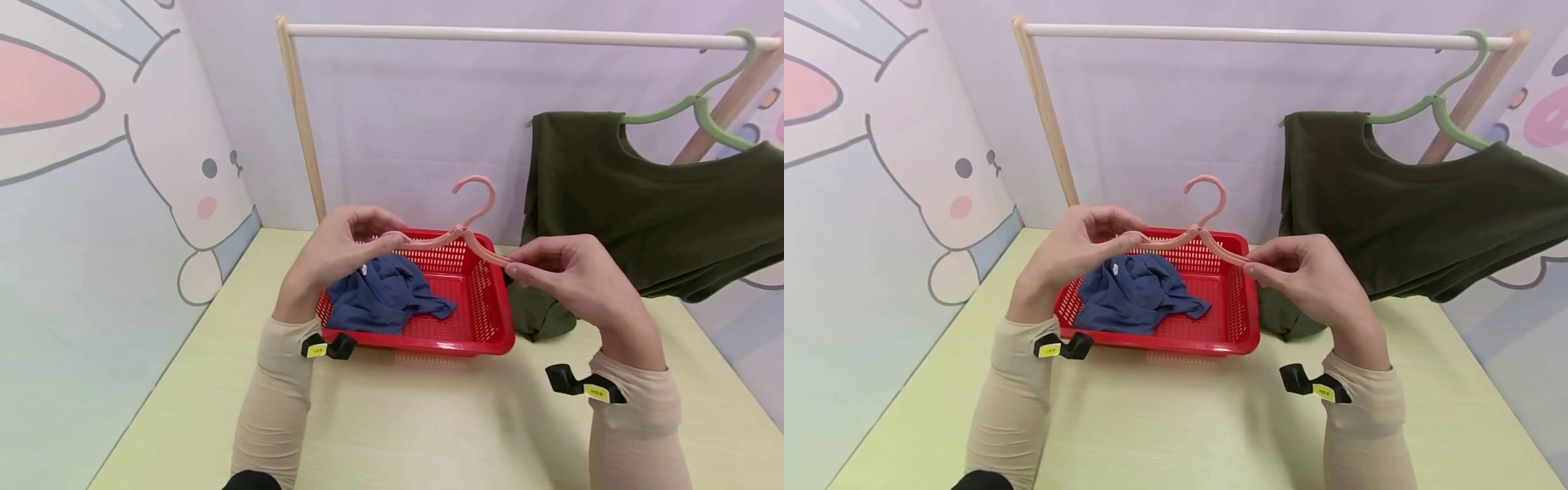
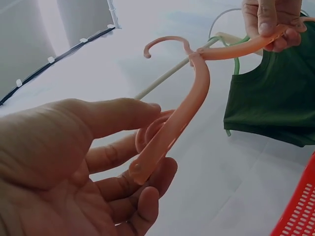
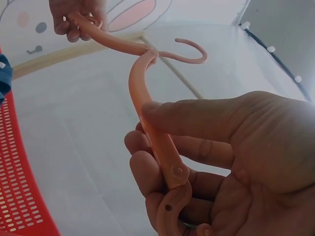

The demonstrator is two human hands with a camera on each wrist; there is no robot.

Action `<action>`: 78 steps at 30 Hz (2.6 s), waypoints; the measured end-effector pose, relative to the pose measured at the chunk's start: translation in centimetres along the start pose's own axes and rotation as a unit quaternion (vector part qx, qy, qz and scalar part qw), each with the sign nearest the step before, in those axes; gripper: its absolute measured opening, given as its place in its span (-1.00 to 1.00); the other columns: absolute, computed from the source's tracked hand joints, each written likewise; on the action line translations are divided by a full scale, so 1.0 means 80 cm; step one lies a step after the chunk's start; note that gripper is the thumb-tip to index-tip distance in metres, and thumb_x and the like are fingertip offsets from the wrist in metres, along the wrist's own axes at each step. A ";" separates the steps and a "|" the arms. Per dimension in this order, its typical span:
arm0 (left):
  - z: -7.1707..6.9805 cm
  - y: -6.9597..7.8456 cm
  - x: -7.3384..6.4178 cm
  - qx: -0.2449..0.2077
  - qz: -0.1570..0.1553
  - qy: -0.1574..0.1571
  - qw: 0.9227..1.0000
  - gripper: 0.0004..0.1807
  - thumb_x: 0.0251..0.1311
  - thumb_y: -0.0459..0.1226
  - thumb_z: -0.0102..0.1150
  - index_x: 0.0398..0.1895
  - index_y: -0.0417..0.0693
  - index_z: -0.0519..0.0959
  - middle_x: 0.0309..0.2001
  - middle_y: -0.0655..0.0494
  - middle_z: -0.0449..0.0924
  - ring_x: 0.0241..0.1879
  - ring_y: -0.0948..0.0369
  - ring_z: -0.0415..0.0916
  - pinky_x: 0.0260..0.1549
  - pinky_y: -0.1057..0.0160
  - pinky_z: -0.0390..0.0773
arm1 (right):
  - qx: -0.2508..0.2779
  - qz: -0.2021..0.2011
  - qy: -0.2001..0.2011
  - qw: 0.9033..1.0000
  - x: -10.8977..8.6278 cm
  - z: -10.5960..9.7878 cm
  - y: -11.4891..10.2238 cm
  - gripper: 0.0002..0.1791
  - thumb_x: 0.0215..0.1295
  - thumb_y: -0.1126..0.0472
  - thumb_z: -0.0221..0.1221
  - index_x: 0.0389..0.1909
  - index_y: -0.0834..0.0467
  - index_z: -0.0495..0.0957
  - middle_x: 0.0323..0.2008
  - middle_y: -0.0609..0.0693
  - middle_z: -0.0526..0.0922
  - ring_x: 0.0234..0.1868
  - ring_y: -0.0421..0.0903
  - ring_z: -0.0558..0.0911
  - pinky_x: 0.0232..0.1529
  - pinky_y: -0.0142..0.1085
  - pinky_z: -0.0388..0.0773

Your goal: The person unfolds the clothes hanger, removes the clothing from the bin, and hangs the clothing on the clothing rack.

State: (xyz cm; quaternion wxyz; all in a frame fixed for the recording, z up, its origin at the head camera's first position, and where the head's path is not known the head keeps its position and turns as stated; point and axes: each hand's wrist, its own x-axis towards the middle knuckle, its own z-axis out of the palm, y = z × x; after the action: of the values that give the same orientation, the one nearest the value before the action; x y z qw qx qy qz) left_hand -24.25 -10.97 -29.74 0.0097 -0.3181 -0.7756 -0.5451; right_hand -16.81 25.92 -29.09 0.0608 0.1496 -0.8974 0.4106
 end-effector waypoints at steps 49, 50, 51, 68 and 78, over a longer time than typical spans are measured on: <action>-0.044 -0.011 -0.016 -0.073 -0.018 0.076 0.994 -0.85 0.51 -0.26 0.39 -0.01 -0.11 0.82 0.00 0.03 0.78 -0.04 0.03 0.65 -0.08 0.23 0.63 | 0.017 0.046 0.048 0.998 -0.009 -0.021 0.013 -0.78 0.47 0.13 0.50 0.05 0.09 0.86 -0.28 0.00 0.83 -0.28 -0.03 0.78 -0.23 -0.35 0.69; -0.045 -0.011 -0.016 -0.067 -0.021 0.072 0.995 -0.84 0.51 -0.25 0.40 -0.02 -0.12 0.82 0.03 0.04 0.76 -0.02 0.03 0.65 -0.10 0.23 0.63 | 0.020 0.047 0.049 0.998 -0.009 -0.022 0.013 -0.78 0.47 0.15 0.50 0.05 0.10 0.85 -0.27 -0.01 0.83 -0.27 -0.03 0.79 -0.22 -0.36 0.70; -0.046 -0.011 -0.017 -0.063 -0.025 0.067 0.995 -0.84 0.50 -0.24 0.40 -0.02 -0.13 0.83 0.06 0.04 0.74 0.00 0.02 0.64 -0.10 0.23 0.63 | 0.024 0.048 0.049 0.997 -0.010 -0.023 0.014 -0.77 0.48 0.16 0.49 0.06 0.12 0.85 -0.27 -0.02 0.83 -0.26 -0.04 0.79 -0.22 -0.36 0.70; -0.056 -0.011 -0.022 -0.042 -0.102 0.019 0.994 -0.73 0.40 -0.26 0.49 0.09 -0.13 0.86 -0.04 0.03 0.85 -0.01 0.00 0.70 -0.05 0.16 0.71 | 0.033 0.028 0.055 0.998 -0.010 -0.030 0.012 -0.79 0.46 0.26 0.49 0.05 0.20 0.85 -0.27 -0.02 0.85 -0.30 -0.05 0.79 -0.24 -0.38 0.70; -0.051 -0.011 -0.020 -0.014 -0.091 -0.010 0.996 -0.80 0.36 -0.27 0.55 -0.01 -0.13 0.88 -0.13 -0.05 0.82 -0.11 -0.01 0.70 -0.12 0.13 0.73 | 0.040 0.021 0.059 0.997 -0.012 -0.032 0.012 -0.81 0.46 0.29 0.48 0.02 0.19 0.86 -0.31 0.01 0.82 -0.34 -0.05 0.75 -0.31 -0.35 0.66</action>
State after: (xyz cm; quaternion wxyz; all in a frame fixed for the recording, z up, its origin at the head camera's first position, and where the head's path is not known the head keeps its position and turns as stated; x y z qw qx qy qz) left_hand -24.80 -15.39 -29.42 -0.0524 -0.2521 -0.7934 -0.5516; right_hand -16.27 28.69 -28.32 0.0992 0.1080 -0.8782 0.4553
